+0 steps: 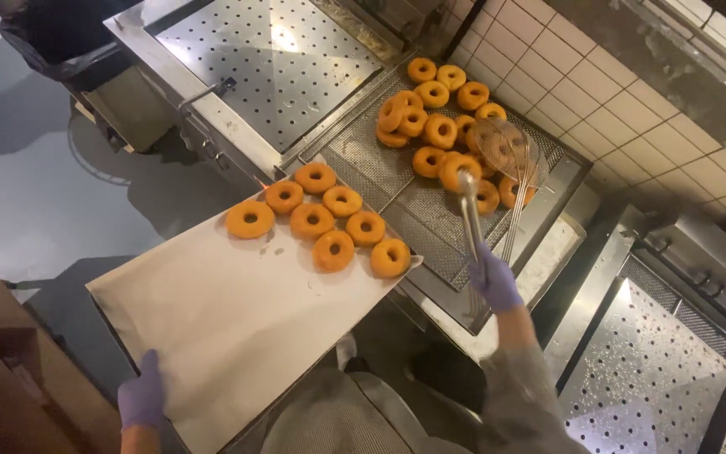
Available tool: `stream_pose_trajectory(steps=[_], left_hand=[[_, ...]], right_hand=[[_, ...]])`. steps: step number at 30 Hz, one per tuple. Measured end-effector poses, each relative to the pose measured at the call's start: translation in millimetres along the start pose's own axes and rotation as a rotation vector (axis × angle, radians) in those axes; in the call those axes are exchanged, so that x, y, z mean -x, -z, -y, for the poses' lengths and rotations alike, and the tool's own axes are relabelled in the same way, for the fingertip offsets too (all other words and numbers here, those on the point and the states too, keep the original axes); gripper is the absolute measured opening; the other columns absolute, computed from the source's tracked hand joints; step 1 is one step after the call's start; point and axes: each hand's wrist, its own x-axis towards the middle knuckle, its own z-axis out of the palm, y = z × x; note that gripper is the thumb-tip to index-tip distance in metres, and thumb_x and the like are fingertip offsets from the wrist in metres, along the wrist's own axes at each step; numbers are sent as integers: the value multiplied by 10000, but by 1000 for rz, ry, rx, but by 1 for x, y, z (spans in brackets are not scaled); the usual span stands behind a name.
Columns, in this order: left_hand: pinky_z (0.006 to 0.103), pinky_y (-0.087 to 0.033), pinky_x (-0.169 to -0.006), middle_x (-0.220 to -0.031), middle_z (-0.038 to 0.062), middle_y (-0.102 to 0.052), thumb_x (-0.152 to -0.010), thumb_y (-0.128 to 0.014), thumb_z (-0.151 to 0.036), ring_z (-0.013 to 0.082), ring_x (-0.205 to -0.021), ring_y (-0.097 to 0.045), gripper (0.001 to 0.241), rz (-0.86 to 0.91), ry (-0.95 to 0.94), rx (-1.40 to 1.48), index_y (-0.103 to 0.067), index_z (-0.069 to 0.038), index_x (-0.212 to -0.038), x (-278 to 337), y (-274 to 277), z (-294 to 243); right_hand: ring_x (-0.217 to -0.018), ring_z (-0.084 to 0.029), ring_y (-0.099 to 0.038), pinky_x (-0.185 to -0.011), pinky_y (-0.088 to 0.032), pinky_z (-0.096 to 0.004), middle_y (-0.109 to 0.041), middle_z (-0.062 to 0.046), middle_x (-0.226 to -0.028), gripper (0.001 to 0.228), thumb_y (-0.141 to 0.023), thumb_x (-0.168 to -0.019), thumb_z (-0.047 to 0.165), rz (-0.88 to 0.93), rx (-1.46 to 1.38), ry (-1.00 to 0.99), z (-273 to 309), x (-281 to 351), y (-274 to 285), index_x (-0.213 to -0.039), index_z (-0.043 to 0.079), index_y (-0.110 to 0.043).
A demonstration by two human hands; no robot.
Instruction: The recorder prepares donuts and fried balls by transferring them from fryers and cooling racks to trays and storage racks.
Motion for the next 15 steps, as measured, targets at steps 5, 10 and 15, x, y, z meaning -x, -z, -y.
stream_pose_trajectory(steps=[5, 10, 15], left_hand=[[470, -451, -983, -1211, 403, -641, -990, -606, -635, 472, -1187, -618, 921, -11, -61, 150, -584, 267, -1177, 30, 10, -5], [470, -457, -977, -1211, 388, -658, -994, -601, -609, 457, -1172, -627, 890, 48, -33, 147, -597, 261, -1181, 64, 31, -33], [437, -472, -990, -1203, 361, -703, -972, -606, -575, 388, -1170, -667, 864, 40, -99, 230, -616, 266, -1170, 40, 16, -15]], right_hand=[[-424, -52, -394, -359, -286, -226, -458, 42, -612, 382, -589, -1018, 386, -50, 571, -199, 8, 138, 5, -950, 18, -666], [-386, -70, -359, -334, -236, -242, -506, 14, -612, 293, -618, -979, 369, 43, 618, -456, -37, 165, -58, -969, 77, -632], [-408, -51, -394, -349, -286, -224, -541, 29, -653, 401, -622, -994, 404, 150, 694, -360, -27, 174, -80, -1100, 23, -685]])
